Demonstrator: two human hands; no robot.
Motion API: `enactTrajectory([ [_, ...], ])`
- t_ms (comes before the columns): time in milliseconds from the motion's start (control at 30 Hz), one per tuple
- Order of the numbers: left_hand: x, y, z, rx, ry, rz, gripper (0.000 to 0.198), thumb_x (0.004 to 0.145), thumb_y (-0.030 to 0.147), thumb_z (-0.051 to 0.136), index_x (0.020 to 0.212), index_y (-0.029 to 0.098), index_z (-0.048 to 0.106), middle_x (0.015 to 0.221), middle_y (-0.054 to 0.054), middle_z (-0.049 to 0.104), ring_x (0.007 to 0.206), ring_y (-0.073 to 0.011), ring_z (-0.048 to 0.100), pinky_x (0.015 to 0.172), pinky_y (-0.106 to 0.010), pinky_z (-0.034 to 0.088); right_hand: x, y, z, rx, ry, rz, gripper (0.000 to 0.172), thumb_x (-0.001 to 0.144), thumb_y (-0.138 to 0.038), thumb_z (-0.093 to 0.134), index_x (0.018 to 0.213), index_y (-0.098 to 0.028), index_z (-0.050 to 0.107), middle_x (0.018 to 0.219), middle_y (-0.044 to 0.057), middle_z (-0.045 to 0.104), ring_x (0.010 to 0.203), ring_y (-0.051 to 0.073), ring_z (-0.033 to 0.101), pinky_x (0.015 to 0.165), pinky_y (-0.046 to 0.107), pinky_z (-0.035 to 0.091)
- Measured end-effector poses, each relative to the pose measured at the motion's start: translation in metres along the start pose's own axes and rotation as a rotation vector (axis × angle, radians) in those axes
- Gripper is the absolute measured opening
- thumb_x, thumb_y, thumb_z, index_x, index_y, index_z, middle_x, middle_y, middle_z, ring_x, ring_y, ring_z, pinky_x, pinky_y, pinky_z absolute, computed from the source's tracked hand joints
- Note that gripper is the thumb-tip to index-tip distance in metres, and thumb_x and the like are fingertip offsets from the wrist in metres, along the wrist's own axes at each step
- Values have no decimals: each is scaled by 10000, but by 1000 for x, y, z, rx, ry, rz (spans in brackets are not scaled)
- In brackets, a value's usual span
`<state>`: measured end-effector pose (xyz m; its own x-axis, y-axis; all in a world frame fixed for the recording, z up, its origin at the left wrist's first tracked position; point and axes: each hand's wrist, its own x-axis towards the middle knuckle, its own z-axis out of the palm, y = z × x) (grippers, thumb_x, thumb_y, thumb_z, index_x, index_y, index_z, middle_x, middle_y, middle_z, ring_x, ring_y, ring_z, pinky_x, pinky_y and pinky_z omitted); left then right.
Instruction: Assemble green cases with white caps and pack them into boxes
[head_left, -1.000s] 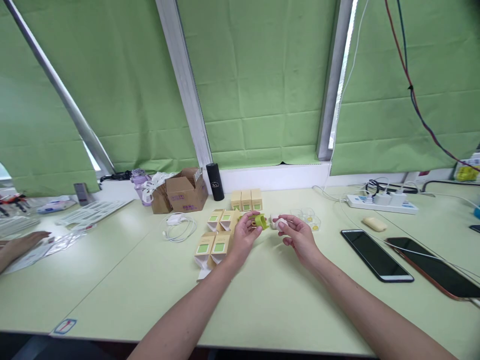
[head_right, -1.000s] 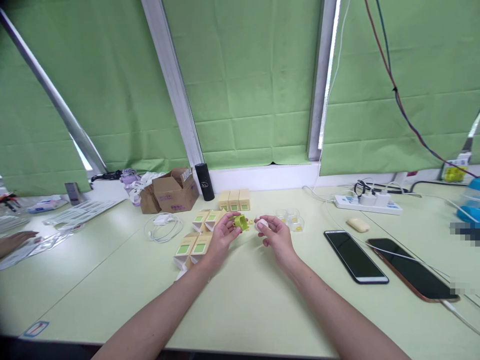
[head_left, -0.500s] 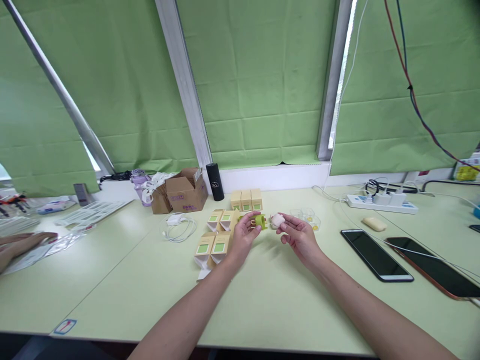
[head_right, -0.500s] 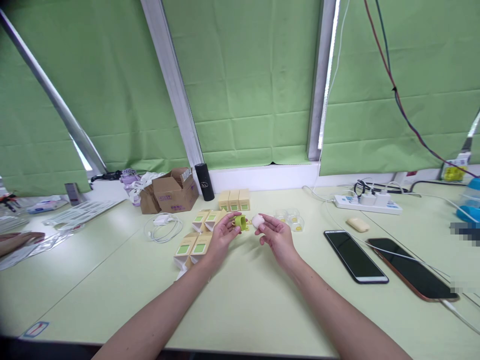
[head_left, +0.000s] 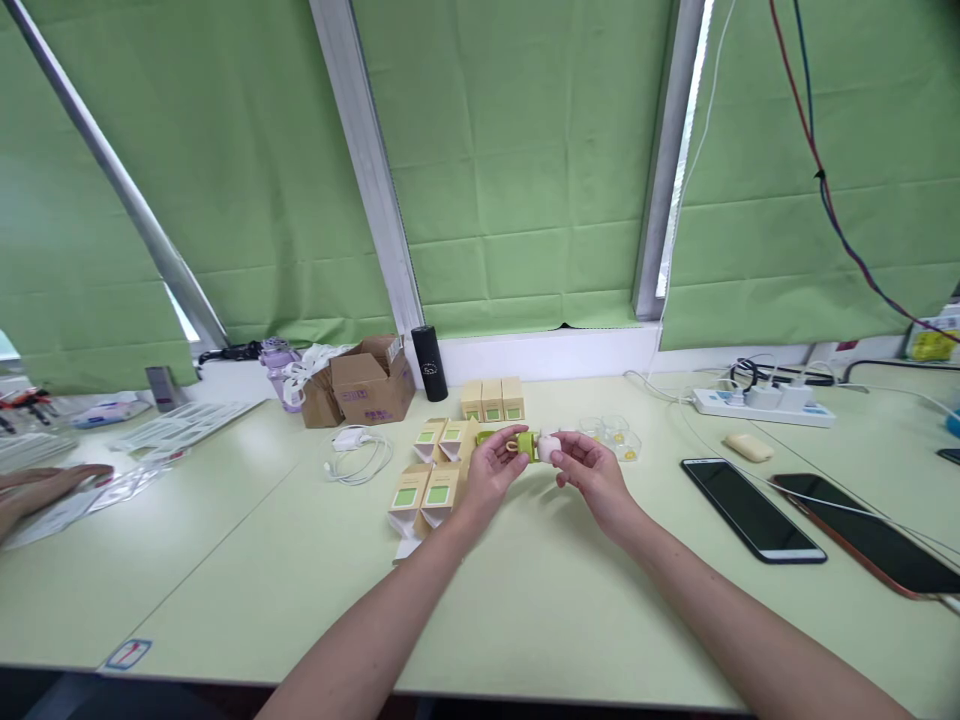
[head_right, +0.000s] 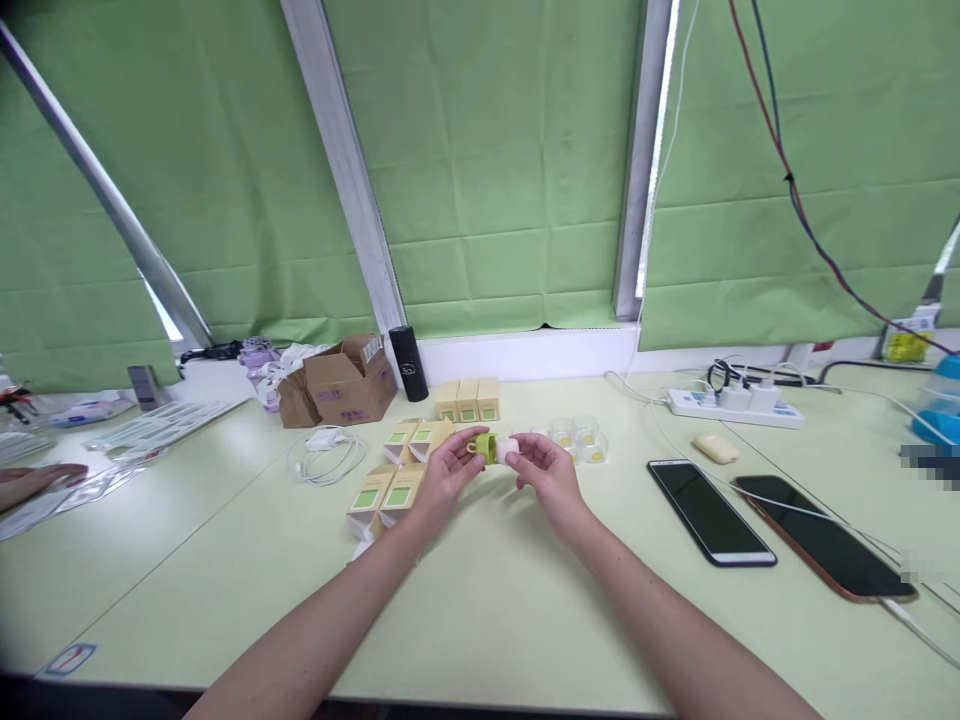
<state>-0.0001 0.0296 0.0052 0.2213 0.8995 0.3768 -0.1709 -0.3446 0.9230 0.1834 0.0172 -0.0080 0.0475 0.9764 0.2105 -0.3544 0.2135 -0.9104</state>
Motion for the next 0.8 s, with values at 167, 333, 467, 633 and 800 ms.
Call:
enactTrajectory([
  [167, 0, 1, 1, 0, -24, 4, 516, 803, 383, 878, 1245, 167, 722, 1128, -107, 744, 990, -209, 683, 913, -328, 549, 0, 0, 1, -39, 7, -20, 490, 625, -513, 939, 967, -196, 788, 917, 83, 765, 806, 213, 650, 559, 284, 515],
  [333, -1, 2, 2, 3, -36, 5, 510, 804, 370, 880, 1243, 166, 719, 1173, -119, 747, 1029, -221, 697, 954, -350, 556, 0, 1, 1, -56, -1, -32, 487, 632, -530, 934, 955, -192, 799, 906, 86, 770, 799, 219, 656, 552, 288, 508],
  [467, -2, 2, 3, 3, -52, 10, 506, 815, 380, 871, 1245, 162, 716, 1194, -133, 749, 1050, -242, 709, 973, -378, 561, -1, 2, 1, -73, -18, -46, 466, 657, -533, 921, 955, -191, 812, 906, 89, 773, 789, 217, 651, 551, 294, 509],
  [633, -2, 2, 3, 15, -59, 14, 518, 812, 400, 872, 1242, 158, 716, 1175, -137, 755, 1032, -247, 716, 963, -383, 564, -1, 3, 1, -71, -15, -47, 450, 664, -529, 921, 949, -195, 819, 921, 91, 780, 803, 226, 660, 552, 299, 512],
  [800, -1, 2, 4, 14, -59, -1, 523, 807, 410, 878, 1234, 153, 720, 1178, -146, 758, 1068, -265, 721, 981, -402, 572, 0, 3, 1, -69, -12, -43, 463, 663, -540, 921, 953, -195, 819, 895, 86, 780, 783, 220, 661, 557, 303, 517],
])
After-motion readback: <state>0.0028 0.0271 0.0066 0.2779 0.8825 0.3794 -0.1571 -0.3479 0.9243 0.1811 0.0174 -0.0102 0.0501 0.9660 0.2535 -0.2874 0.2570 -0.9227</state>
